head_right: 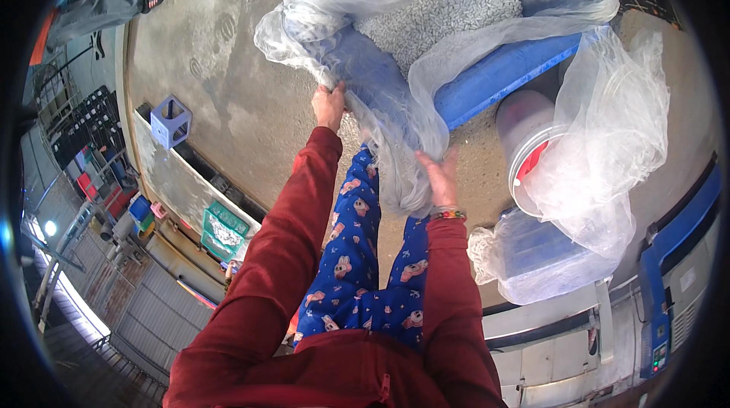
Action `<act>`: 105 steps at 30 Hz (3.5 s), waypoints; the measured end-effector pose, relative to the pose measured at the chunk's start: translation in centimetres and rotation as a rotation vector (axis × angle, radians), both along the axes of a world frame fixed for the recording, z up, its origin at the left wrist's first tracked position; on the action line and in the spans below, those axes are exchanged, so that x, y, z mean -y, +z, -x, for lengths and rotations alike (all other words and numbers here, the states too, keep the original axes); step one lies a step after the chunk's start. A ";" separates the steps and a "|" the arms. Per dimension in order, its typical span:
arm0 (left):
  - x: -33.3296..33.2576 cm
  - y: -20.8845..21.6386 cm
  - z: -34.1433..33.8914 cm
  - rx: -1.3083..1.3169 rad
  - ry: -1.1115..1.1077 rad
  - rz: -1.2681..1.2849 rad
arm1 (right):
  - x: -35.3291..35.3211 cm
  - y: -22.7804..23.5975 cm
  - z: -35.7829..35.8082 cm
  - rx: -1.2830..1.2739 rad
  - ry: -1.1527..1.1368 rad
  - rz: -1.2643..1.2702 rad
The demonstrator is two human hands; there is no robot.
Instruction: The person assists in opening a bag of white plastic pellets, then sits on a low stool and uses pliers to trim small white plastic pieces. The trimmed pieces are placed on a metal tray. Other workers are also trimming similar pieces nearby.
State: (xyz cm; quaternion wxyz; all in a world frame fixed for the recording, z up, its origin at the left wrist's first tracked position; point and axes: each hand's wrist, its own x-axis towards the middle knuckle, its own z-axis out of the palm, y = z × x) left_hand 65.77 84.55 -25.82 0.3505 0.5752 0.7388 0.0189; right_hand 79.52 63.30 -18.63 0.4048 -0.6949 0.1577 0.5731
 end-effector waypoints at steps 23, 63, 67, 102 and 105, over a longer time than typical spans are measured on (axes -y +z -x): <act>-1.8 2.3 -0.2 0.379 0.403 0.424 | -13.6 -5.4 7.4 1.038 0.869 -0.336; -7.5 4.8 1.2 -0.100 -1.662 -0.360 | -13.6 -4.4 7.3 1.206 0.718 -0.361; -6.5 4.9 1.5 -0.085 -1.606 -0.422 | -14.9 -4.9 7.6 1.170 0.746 -0.288; -0.6 4.4 -1.3 -0.225 -1.381 -0.343 | -13.9 -11.6 -1.7 0.100 0.942 -0.945; -2.5 4.8 -2.2 -0.310 -1.545 -0.290 | -15.2 -10.6 -0.3 0.006 1.019 -0.564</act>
